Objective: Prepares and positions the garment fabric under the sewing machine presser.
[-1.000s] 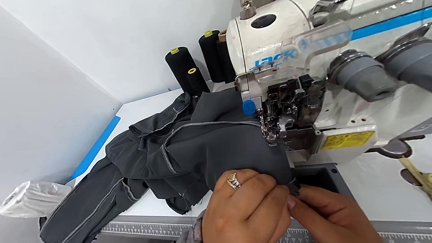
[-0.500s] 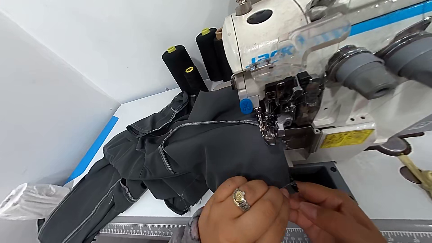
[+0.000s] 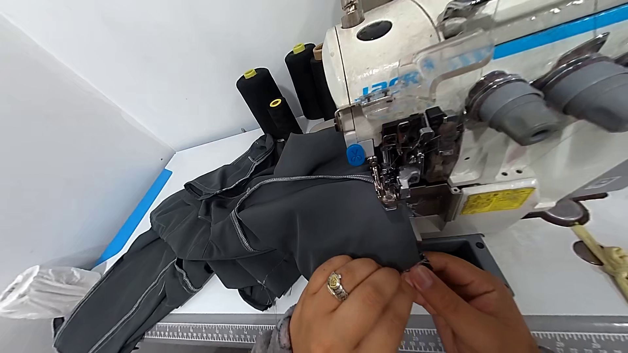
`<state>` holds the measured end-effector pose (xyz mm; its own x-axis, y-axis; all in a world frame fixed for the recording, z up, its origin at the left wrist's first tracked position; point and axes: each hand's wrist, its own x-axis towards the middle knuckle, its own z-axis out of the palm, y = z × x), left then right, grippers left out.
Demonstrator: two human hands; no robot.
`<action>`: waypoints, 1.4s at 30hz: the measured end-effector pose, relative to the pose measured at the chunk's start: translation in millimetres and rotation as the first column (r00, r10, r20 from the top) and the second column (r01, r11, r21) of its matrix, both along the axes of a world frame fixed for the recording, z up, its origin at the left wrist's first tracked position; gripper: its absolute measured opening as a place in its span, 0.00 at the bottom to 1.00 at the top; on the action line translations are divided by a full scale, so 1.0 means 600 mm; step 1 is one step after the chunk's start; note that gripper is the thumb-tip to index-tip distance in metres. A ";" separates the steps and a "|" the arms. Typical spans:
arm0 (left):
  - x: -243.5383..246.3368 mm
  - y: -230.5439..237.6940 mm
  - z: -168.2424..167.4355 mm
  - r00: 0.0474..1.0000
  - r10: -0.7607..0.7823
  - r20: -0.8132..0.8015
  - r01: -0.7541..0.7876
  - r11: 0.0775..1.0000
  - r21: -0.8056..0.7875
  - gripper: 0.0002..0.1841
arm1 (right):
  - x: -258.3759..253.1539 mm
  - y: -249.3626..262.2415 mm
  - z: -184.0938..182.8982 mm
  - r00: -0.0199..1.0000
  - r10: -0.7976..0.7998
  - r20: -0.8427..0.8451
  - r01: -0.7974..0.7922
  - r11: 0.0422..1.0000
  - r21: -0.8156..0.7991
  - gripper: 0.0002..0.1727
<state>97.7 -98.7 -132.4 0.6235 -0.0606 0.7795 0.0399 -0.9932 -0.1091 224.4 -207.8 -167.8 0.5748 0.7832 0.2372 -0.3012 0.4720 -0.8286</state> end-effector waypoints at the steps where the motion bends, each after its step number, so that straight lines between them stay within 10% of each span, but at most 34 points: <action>1: 0.000 -0.001 0.000 1.000 -0.002 0.003 0.002 1.000 -0.019 0.03 | -0.001 -0.001 0.000 1.000 0.002 -0.011 -0.002 1.000 0.007 0.06; 20: 0.007 -0.016 0.010 0.998 0.061 -0.002 -0.059 0.942 -0.332 0.04 | 0.024 -0.017 0.021 0.994 0.107 0.023 -0.104 0.988 -0.111 0.07; 42: 0.007 -0.011 -0.002 0.999 0.032 -0.044 -0.032 0.999 0.001 0.04 | 0.004 0.000 0.021 0.976 0.027 -0.218 -0.058 0.989 -0.134 0.07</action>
<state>102.0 -105.0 -133.6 0.6588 -0.0403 0.7512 0.0670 -0.9915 -0.1119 227.0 -207.8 -155.2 0.5658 0.8245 -0.0009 -0.4968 0.3400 -0.7985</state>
